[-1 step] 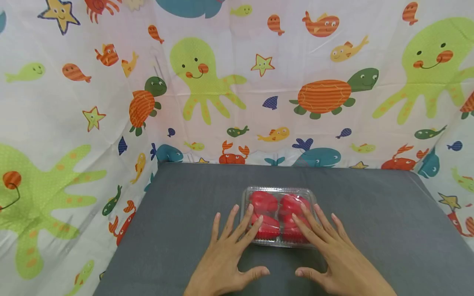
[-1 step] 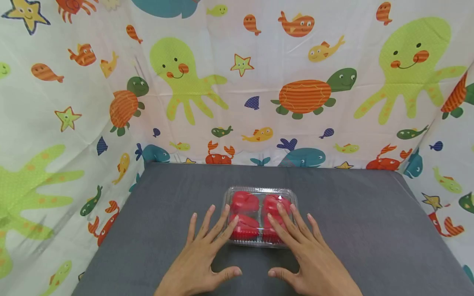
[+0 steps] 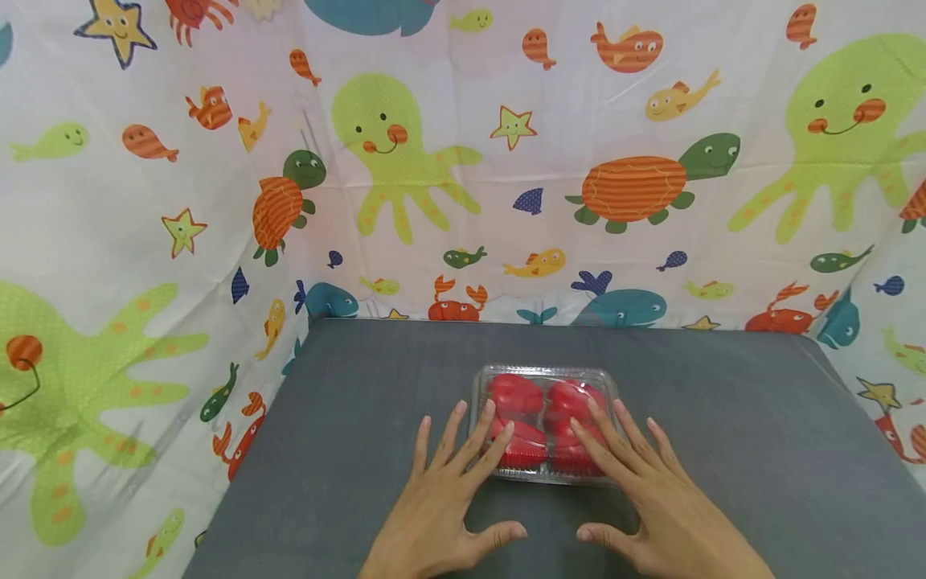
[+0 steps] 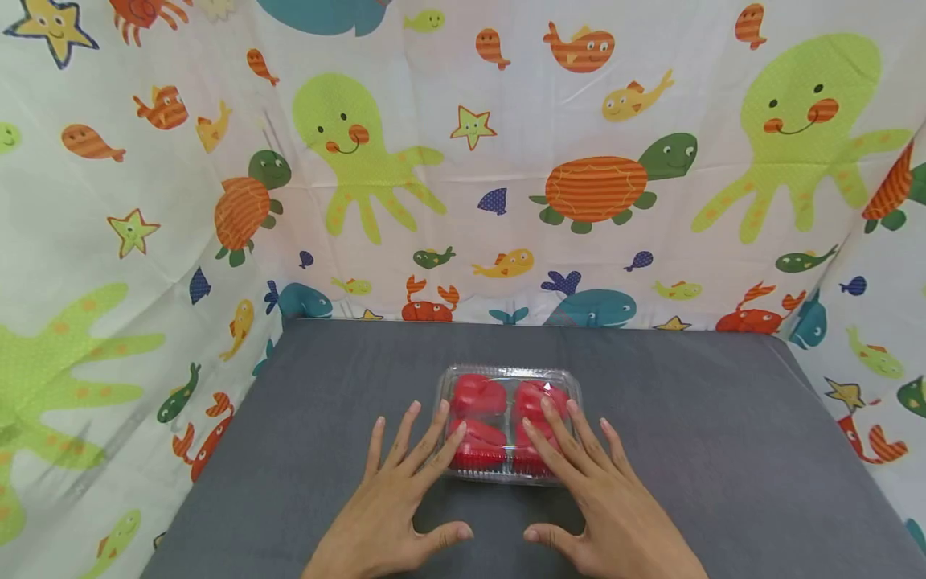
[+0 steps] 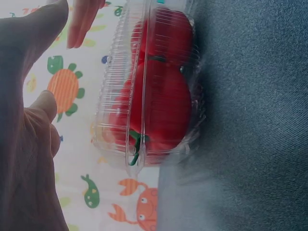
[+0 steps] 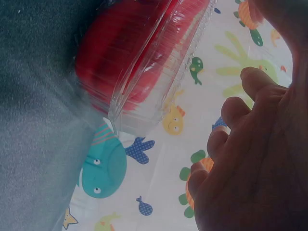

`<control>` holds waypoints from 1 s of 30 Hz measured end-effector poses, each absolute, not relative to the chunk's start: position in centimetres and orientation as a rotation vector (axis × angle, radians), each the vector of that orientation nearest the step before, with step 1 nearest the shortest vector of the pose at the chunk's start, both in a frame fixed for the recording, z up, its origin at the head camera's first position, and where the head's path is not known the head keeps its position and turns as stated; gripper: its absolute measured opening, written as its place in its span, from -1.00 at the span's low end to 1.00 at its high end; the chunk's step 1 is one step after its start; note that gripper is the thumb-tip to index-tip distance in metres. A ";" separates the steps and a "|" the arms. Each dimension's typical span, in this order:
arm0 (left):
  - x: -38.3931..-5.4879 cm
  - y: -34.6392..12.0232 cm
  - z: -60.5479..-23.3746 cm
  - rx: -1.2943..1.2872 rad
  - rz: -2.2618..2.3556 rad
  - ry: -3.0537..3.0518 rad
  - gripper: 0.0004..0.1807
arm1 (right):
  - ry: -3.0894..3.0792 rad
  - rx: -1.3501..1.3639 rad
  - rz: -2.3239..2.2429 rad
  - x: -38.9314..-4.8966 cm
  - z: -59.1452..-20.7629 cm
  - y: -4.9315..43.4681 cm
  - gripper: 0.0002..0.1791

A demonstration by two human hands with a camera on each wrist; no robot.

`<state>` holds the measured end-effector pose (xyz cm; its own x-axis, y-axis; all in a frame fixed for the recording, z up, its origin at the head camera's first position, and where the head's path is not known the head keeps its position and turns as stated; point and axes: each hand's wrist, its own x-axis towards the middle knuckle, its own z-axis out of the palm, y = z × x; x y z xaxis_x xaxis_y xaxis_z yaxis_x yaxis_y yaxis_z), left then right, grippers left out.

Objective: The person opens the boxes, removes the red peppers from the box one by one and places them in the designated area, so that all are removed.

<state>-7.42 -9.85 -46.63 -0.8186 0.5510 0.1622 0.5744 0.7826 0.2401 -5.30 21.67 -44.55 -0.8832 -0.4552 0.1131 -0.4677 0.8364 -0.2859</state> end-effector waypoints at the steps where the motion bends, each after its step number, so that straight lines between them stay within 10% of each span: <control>1: -7.4 -9.8 -46.6 -0.914 -0.433 -2.887 0.10 | -2.972 0.745 0.485 -5.3 -44.6 21.7 0.21; 30: -9.3 -10.1 -49.7 -0.626 -1.545 -2.804 0.41 | -3.151 0.347 0.677 -6.3 -45.6 22.0 0.44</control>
